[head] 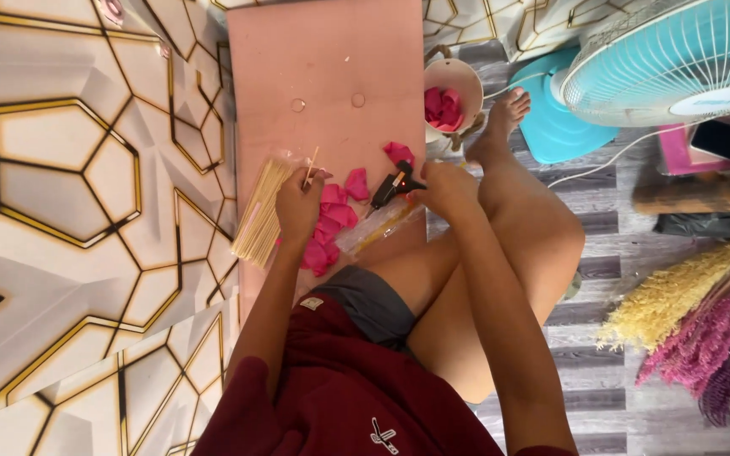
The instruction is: The person sits on the floor and uses a hot glue gun to attach pink paper petals to wooden skewers. They roll and shape the petals by hand to form artificial roses, placing the finished flowers on a pink work surface.
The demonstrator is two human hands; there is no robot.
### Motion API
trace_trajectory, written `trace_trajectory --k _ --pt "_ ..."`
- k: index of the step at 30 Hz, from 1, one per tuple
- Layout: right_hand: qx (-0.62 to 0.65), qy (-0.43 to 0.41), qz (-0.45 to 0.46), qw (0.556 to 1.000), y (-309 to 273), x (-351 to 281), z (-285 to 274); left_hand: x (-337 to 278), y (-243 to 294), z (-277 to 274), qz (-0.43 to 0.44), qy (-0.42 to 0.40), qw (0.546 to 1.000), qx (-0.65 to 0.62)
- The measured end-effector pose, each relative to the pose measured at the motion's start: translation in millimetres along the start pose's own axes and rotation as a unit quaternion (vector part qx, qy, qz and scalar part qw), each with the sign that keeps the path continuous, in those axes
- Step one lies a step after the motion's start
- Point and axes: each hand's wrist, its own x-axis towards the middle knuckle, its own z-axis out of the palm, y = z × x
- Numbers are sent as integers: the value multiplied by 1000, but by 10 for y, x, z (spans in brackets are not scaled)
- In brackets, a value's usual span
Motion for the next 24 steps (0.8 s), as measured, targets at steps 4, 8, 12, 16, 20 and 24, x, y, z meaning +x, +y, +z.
trace_trajectory --k 4,8,12,16,20,24 --pt "-47 27 -35 998 62 298 328 110 -228 270 -19 -23 999 -16" --pt "-30 33 -35 998 -181 133 190 131 -217 407 9 -45 997 65" --pt "-69 81 -53 993 -186 269 385 195 -324 638 -8 -90 978 191" --pt "-43 89 -55 994 -144 331 472 178 -330 667 1 -70 984 163" --pt "2 60 -80 995 -77 359 381 243 -311 490 -13 -48 989 139" --pt "49 79 -124 988 -126 189 173 373 -493 417 -43 -51 991 118"
